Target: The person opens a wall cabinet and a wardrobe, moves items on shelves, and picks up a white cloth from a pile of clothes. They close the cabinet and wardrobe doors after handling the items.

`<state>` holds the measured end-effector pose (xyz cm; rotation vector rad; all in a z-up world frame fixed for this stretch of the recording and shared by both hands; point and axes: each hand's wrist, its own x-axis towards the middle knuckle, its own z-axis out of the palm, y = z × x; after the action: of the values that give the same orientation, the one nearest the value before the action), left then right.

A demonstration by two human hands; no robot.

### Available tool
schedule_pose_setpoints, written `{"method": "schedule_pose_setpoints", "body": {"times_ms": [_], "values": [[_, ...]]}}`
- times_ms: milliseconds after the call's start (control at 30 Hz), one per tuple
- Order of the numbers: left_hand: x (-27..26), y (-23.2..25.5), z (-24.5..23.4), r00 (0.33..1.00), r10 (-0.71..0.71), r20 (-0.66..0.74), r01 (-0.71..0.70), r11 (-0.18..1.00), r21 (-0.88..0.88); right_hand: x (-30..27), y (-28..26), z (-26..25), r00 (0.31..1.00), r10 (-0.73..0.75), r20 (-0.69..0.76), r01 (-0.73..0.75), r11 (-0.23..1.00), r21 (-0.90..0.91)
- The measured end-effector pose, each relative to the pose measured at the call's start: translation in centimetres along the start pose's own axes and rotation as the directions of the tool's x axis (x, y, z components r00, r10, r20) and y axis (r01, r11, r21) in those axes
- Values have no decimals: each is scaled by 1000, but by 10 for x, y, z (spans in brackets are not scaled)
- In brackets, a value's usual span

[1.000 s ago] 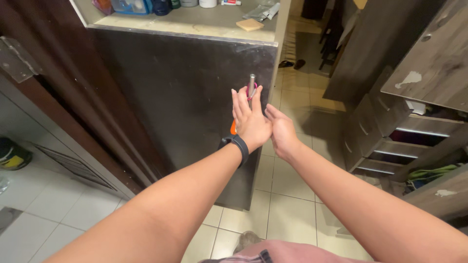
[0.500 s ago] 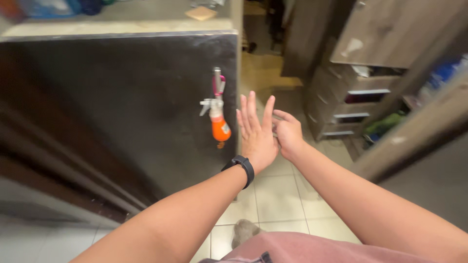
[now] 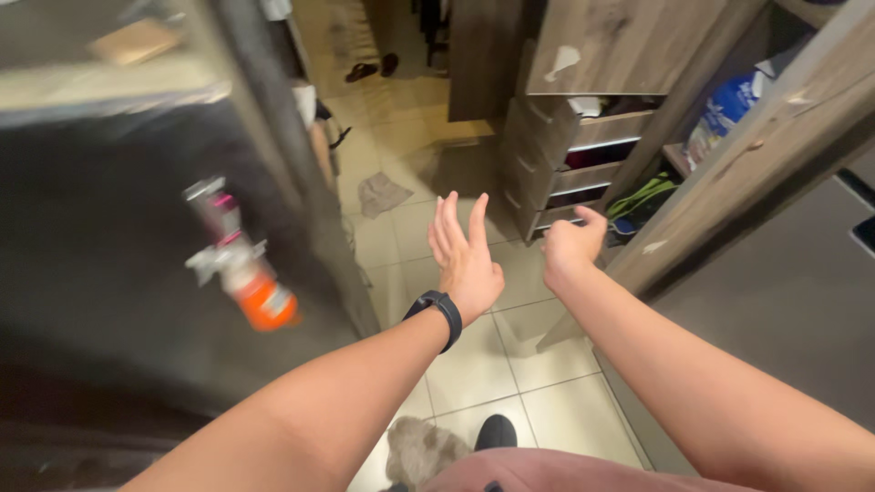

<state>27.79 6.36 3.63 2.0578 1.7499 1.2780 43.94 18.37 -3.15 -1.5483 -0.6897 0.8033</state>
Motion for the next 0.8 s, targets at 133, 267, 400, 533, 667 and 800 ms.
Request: {"method": "schedule_pose_setpoints", "body": {"times_ms": [133, 267, 400, 533, 667, 800], "values": [[49, 16, 67, 999, 43, 12, -43, 998, -37, 102, 21, -29, 950, -202, -239, 188, 979, -80], [84, 47, 130, 997, 55, 46, -49, 991, -128, 163, 20, -82, 991, 17, -134, 21, 961, 275], [107, 74, 177, 992, 100, 82, -82, 977, -197, 173, 18, -122, 975, 186, -125, -164, 972, 171], [129, 90, 208, 985, 150, 86, -126, 962, -241, 165, 17, -116, 999, 36, 36, -39, 996, 83], [156, 77, 227, 981, 182, 68, -158, 952, -261, 175, 12, -82, 961, -149, 233, 135, 988, 76], [191, 39, 233, 977, 140, 161, -93, 958, -272, 200, 0, -54, 995, -94, 31, 95, 995, -36]]}}
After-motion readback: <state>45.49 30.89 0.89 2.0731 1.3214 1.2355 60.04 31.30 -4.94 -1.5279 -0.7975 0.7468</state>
